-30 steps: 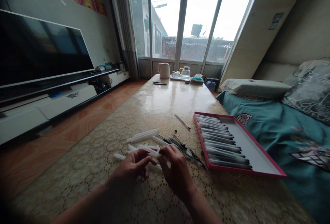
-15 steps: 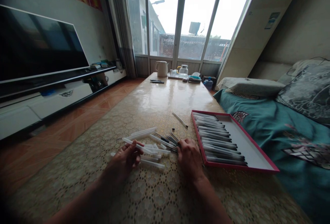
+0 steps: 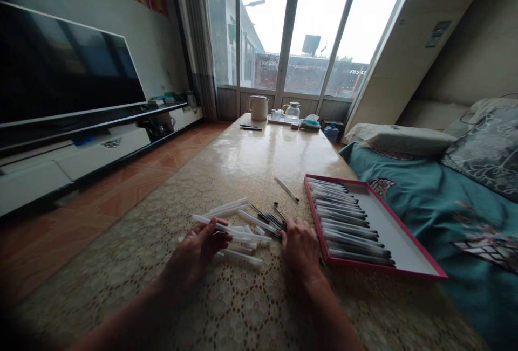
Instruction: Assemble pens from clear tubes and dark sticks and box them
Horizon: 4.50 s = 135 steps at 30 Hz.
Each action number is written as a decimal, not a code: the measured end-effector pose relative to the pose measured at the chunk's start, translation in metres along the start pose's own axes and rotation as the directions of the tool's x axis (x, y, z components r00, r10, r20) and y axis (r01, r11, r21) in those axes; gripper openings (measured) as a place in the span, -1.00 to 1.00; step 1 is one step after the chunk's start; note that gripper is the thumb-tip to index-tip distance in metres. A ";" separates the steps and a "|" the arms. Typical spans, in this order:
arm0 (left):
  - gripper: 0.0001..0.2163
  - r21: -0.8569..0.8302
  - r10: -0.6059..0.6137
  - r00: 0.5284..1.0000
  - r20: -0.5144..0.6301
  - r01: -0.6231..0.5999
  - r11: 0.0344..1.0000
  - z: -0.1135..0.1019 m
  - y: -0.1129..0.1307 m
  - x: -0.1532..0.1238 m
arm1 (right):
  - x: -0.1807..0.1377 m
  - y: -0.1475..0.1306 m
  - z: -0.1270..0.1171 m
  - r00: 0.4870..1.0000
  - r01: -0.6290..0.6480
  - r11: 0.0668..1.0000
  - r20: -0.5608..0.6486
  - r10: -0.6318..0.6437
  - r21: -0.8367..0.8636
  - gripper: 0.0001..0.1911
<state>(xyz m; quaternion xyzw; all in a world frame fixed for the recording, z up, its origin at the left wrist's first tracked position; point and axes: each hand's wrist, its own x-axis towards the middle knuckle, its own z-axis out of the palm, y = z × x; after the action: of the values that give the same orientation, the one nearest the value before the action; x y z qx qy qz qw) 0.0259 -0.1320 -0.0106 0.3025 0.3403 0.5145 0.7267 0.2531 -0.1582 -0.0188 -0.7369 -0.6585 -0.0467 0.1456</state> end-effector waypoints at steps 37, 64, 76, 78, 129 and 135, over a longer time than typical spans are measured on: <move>-0.80 0.130 -0.078 0.970 0.232 0.048 0.990 0.005 -0.012 -0.004 | -0.027 -0.042 -0.023 0.958 0.286 0.651 -0.187 -0.219 0.703 -0.79; -0.84 -0.260 -0.132 0.989 -0.068 0.110 0.959 -0.001 0.010 -0.001 | 0.004 -0.010 0.008 0.975 0.216 0.957 0.016 -0.224 0.195 -0.68; -0.91 -0.163 -0.124 0.991 -0.047 0.115 0.980 0.002 0.008 -0.001 | 0.005 -0.004 0.005 0.981 0.195 0.881 -0.093 -0.171 0.430 -0.87; -0.92 -0.138 -0.109 0.994 -0.022 0.105 0.985 0.001 0.006 -0.001 | 0.003 -0.010 0.003 0.989 0.150 0.796 -0.094 -0.117 0.586 -0.86; -0.84 -0.011 -0.058 0.997 0.052 0.058 0.998 0.000 -0.003 0.002 | -0.020 -0.045 -0.005 0.975 0.217 0.496 -0.165 -0.146 0.841 -0.98; -0.82 -0.013 -0.042 0.996 0.075 0.043 0.999 -0.001 -0.004 0.002 | -0.020 -0.045 -0.008 0.977 0.210 0.495 -0.160 -0.141 0.843 -0.98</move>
<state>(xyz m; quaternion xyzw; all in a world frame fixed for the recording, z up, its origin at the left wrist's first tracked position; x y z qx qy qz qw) 0.0281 -0.1311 -0.0146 0.3091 0.3156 0.4898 0.7517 0.2075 -0.1754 -0.0101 -0.4966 -0.6615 0.2431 0.5066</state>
